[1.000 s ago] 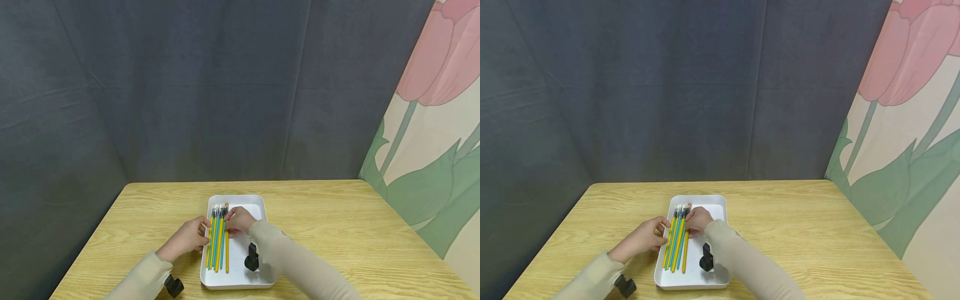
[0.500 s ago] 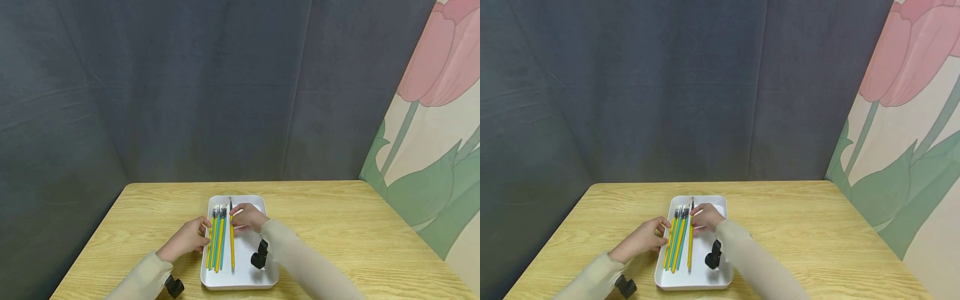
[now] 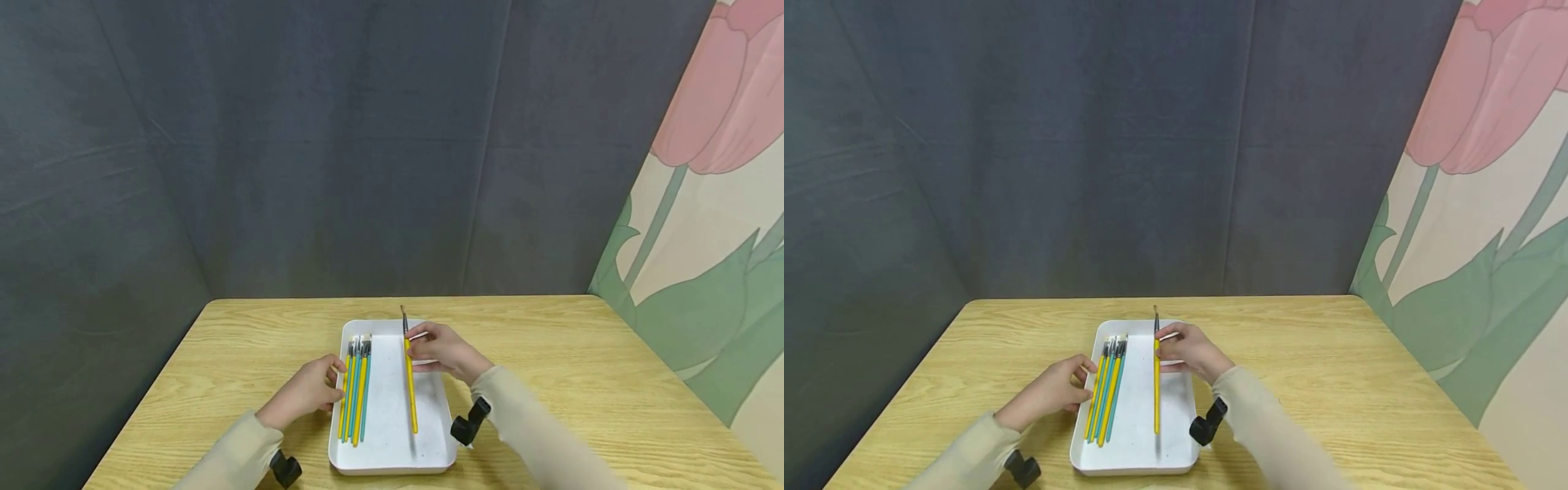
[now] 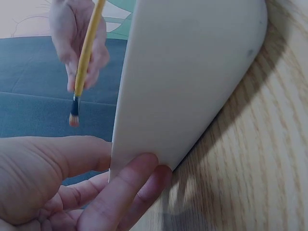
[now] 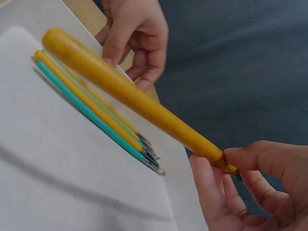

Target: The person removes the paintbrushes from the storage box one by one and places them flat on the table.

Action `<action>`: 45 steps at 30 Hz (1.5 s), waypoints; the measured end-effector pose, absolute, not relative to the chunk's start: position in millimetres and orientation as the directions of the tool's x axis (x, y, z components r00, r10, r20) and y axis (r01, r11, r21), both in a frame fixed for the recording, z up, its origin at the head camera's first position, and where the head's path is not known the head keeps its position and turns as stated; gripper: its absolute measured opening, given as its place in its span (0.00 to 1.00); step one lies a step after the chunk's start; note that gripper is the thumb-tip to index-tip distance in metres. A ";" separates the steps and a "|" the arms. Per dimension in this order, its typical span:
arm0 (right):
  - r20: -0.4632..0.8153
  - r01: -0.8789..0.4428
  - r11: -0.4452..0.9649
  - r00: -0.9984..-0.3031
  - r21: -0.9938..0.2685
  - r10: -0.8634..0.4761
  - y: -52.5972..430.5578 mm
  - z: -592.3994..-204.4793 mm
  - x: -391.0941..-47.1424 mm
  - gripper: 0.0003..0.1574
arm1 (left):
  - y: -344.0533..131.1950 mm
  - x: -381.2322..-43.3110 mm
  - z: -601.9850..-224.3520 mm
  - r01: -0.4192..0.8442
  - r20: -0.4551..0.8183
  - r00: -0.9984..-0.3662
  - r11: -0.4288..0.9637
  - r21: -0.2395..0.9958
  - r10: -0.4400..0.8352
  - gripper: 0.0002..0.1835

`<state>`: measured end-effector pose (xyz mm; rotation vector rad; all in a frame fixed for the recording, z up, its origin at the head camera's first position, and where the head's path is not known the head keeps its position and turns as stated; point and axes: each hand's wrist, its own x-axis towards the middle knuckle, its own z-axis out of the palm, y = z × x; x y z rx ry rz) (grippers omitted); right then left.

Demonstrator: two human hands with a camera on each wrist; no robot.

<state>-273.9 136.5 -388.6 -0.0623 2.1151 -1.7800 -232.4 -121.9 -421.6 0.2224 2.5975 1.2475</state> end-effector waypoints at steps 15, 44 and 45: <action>-0.173 0.125 0.192 -0.950 -0.973 -0.261 204.9 -377.4 -266.2 0.24 | -122.0 -231.4 -421.7 0.029 -0.160 -0.954 0.610 0.792 0.252 0.19; -0.280 0.230 0.346 -0.955 -0.910 -0.100 210.4 -436.3 -282.5 0.22 | -120.8 -231.0 -421.1 0.005 -0.174 -0.955 0.602 0.799 0.239 0.20; -0.281 0.231 0.348 -0.955 -0.908 -0.098 209.9 -437.1 -282.8 0.22 | -120.8 -231.2 -421.1 0.005 -0.174 -0.955 0.603 0.798 0.239 0.20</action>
